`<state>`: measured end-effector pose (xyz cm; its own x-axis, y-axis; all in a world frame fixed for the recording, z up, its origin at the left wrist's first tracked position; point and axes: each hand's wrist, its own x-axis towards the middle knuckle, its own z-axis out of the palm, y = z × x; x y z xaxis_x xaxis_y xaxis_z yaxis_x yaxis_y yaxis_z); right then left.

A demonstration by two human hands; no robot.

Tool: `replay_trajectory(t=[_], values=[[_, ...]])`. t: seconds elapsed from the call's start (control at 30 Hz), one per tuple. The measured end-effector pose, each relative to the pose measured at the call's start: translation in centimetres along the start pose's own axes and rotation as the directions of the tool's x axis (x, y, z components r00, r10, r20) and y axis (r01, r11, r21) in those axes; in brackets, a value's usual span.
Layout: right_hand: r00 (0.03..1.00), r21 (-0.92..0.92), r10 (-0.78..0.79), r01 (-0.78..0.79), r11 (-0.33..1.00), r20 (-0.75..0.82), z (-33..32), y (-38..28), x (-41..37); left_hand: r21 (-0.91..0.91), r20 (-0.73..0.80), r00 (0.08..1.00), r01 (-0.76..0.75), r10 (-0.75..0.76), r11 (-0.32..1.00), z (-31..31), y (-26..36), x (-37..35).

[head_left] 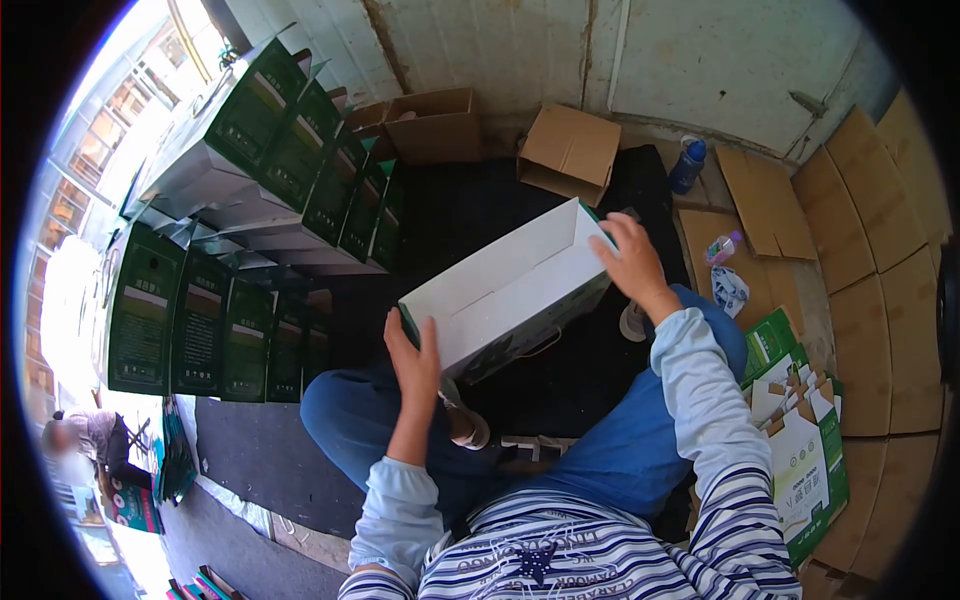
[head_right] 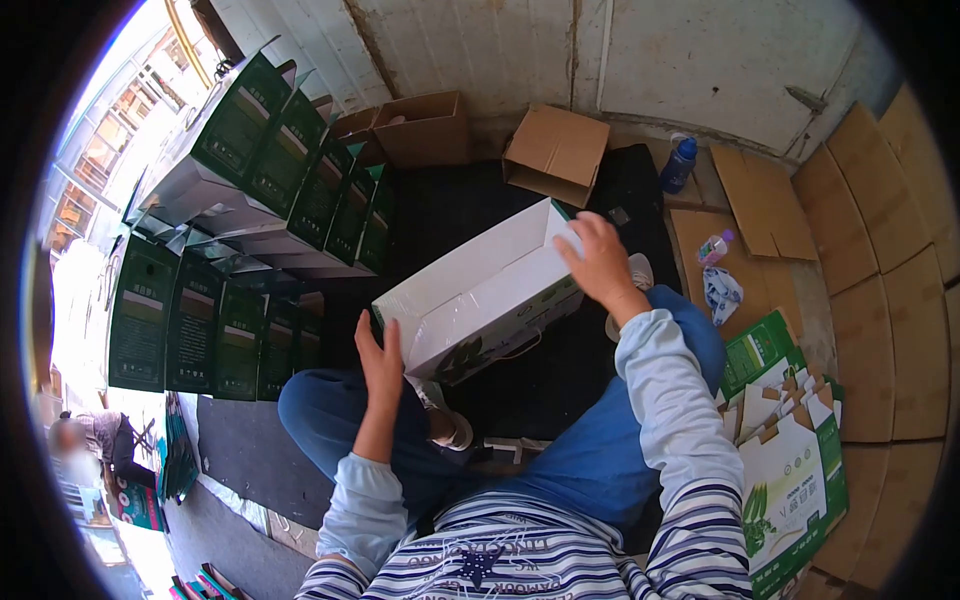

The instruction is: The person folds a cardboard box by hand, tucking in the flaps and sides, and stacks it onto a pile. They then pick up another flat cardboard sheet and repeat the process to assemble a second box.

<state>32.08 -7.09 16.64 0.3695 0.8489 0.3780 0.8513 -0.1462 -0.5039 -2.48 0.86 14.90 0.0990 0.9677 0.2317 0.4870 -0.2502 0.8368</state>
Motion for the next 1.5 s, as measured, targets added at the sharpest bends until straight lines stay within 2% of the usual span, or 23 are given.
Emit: replay_trajectory(t=[0.03,0.07,0.13,0.17,0.23,0.27,0.3,0.37,0.4,0.47,0.5,0.6,0.7,0.73,0.8,0.83,0.93,1.07,1.1,1.2,1.33,1.43,1.5], values=[[0.996,0.001,0.078,-0.078,0.997,-0.047,0.5,0.7,0.3,-0.140,0.026,0.981,0.195,-0.194,0.971,-0.5,-0.9,1.2],[0.981,0.144,0.195,-0.195,0.970,0.018,1.0,1.4,0.8,-0.165,0.135,0.928,0.366,-0.346,0.916,-1.2,-1.7,2.3],[0.899,0.382,0.391,-0.437,0.814,0.196,1.7,2.4,1.3,-0.242,0.443,0.705,0.689,-0.554,0.683,-2.3,-4.1,3.8],[0.881,0.337,0.417,-0.472,0.815,0.224,2.1,3.1,1.5,-0.226,0.435,0.642,0.756,-0.631,0.614,-2.2,-5.2,4.0],[0.757,0.466,0.534,-0.653,0.597,0.376,0.7,3.2,1.8,-0.201,0.413,0.496,0.868,-0.764,0.455,-1.9,-6.9,4.0],[0.684,0.506,0.569,-0.726,0.465,0.458,0.0,3.3,1.9,-0.255,0.470,0.529,0.847,-0.706,0.466,-1.2,-8.5,3.6],[0.604,0.423,0.573,-0.797,0.431,0.554,-0.2,5.4,2.1,-0.312,0.521,0.563,0.825,-0.641,0.471,-0.4,-10.7,3.0],[0.528,0.272,0.590,-0.840,0.470,0.610,1.4,8.3,1.1,-0.377,0.659,0.596,0.789,-0.458,0.484,0.4,-12.4,2.1],[0.490,0.194,0.599,-0.850,0.489,0.633,1.9,8.7,0.7,-0.296,0.695,0.498,0.855,-0.518,0.426,0.1,-10.6,2.0],[0.511,0.259,0.648,-0.855,0.449,0.564,1.1,5.8,-0.6,-0.127,0.736,0.286,0.948,-0.613,0.291,-1.2,-5.0,2.3],[0.518,0.368,0.563,-0.855,0.365,0.645,2.4,8.0,-1.1,-0.149,0.759,0.267,0.959,-0.595,0.240,-0.7,-6.7,2.6],[0.482,0.452,0.460,-0.873,0.183,0.746,0.8,7.2,-1.0,-0.376,0.764,0.446,0.895,-0.467,0.240,0.4,-8.6,2.0],[0.706,0.752,0.376,-0.659,0.037,0.600,-2.8,4.5,-0.8,-0.513,0.666,0.632,0.774,-0.396,0.372,-0.8,-5.3,2.1],[0.784,0.806,0.287,-0.588,0.059,0.551,-4.8,3.4,-0.8,-0.576,0.661,0.689,0.720,-0.298,0.386,-1.4,-4.8,2.3],[0.904,0.868,0.099,-0.427,0.253,0.416,-7.1,2.5,-1.0,-0.697,0.621,0.778,0.602,-0.090,0.390,-2.7,-4.0,3.1],[0.910,0.881,0.139,-0.414,0.229,0.392,-7.3,2.6,-1.2,-0.743,0.601,0.798,0.581,-0.051,0.333,-3.0,-2.7,3.3],[0.875,0.871,0.260,-0.459,0.174,0.409,-7.1,3.1,-1.6,-0.725,0.523,0.829,0.556,-0.200,0.406,-3.2,-2.8,3.8],[0.677,0.718,0.480,-0.684,0.129,0.558,-3.3,6.7,-2.8,-0.734,0.502,0.831,0.555,-0.238,0.391,-1.1,-5.7,2.4],[0.622,0.660,0.510,-0.739,0.134,0.594,-2.4,7.1,-3.4,-0.662,0.459,0.833,0.553,-0.309,0.506,-1.0,-5.7,2.1],[0.498,0.510,0.546,-0.848,0.143,0.674,-0.9,6.4,-5.0,-0.569,0.636,0.714,0.690,-0.293,0.447,-0.4,-12.3,0.7],[0.469,0.443,0.511,-0.878,0.181,0.721,-2.0,3.6,-5.9,-0.470,0.745,0.512,0.858,-0.427,0.208,-1.1,-12.4,0.9],[0.485,0.451,0.504,-0.870,0.197,0.715,-2.3,2.5,-6.0,-0.596,0.569,0.754,0.654,-0.330,0.465,-0.2,-9.5,0.9],[0.520,0.494,0.500,-0.847,0.198,0.692,-2.0,2.8,-6.1,-0.479,0.543,0.712,0.698,-0.445,0.533,-0.5,-4.8,0.9]])
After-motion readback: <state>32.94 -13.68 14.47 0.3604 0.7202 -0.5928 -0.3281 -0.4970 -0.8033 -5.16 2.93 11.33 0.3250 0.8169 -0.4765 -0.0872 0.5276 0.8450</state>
